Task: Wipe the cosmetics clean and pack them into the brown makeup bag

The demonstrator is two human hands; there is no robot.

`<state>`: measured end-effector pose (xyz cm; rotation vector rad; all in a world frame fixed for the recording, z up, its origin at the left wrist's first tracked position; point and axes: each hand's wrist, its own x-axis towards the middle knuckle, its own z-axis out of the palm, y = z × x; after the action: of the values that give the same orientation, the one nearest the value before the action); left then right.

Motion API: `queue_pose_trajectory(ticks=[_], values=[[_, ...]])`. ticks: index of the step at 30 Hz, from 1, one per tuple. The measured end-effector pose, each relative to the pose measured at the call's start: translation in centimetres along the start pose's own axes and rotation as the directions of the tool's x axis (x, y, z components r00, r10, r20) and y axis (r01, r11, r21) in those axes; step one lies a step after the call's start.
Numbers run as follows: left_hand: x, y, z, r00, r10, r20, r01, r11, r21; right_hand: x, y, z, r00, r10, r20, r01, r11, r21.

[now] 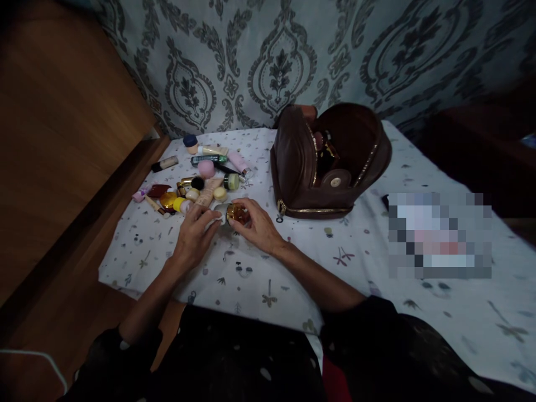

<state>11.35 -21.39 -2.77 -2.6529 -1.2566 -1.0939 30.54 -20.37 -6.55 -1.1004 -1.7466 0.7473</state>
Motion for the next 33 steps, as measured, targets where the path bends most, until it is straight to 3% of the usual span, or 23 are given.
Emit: queue_pose_trajectory(ticks=[5, 14, 25, 33], values=[[0.2, 0.8, 0.6, 0.999, 0.034, 0.01, -0.035, 0.999, 0.036, 0.1, 0.3, 0.0, 0.999, 0.045, -0.023, -0.045, 0.999, 0.026], [-0.1, -1.9, 0.6, 0.994, -0.111, 0.012, 0.111, 0.985, -0.129, 0.4, 0.5, 0.1, 0.993, 0.095, -0.075, -0.096, 0.995, -0.023], [1.1, 0.0, 1.3, 0.997, 0.059, 0.051, -0.06, 0.998, 0.013, 0.3, 0.5, 0.0, 0.988, 0.122, -0.094, -0.129, 0.988, -0.081], [0.7, -1.8, 1.4, 0.997, -0.035, 0.063, 0.039, 0.997, -0.065, 0.6, 0.0, -0.4, 0.972, 0.212, -0.104, -0.225, 0.966, -0.124]])
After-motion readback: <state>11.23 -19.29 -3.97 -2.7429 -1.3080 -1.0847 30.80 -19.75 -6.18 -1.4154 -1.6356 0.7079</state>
